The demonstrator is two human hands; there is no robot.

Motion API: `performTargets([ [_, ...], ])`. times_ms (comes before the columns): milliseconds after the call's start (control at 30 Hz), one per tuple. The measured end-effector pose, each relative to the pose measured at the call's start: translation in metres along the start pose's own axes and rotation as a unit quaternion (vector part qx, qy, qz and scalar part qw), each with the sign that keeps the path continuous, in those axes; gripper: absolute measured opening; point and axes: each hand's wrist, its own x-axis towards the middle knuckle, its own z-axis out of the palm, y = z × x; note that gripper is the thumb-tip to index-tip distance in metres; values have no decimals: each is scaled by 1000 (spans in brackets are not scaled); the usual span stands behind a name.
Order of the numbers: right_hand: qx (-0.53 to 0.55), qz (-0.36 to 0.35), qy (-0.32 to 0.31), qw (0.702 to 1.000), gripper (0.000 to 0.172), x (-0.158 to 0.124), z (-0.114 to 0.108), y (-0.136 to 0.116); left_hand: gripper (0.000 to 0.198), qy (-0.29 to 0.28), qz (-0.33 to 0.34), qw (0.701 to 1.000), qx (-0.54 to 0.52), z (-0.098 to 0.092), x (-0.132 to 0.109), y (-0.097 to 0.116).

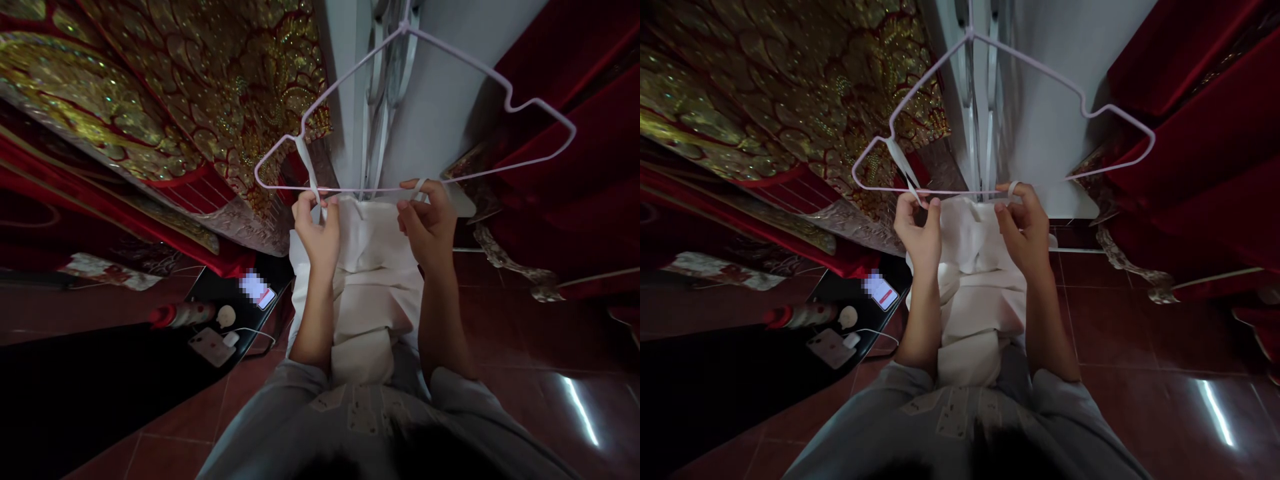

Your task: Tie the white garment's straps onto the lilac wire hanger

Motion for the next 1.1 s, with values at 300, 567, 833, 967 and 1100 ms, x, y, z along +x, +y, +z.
performTargets([
  [300,0,1,-2,1000,40,1,-2,3,49,-71,-143,980,-122,-14,11,1],
  [567,-12,-6,-16,1000,36,3,-3,-7,56,-45,-132,967,-213,-19,28,-12],
  [833,-37,-18,-12,999,35,7,-9,-8,67,-63,-99,977,-180,-12,33,-15],
  [967,-24,-17,-9,1000,35,6,-6,-5,67,-104,-132,964,-205,-8,27,-11],
  [1100,-24,-6,-9,1000,38,5,-5,-1,60,-91,-121,967,-207,-7,23,-6],
])
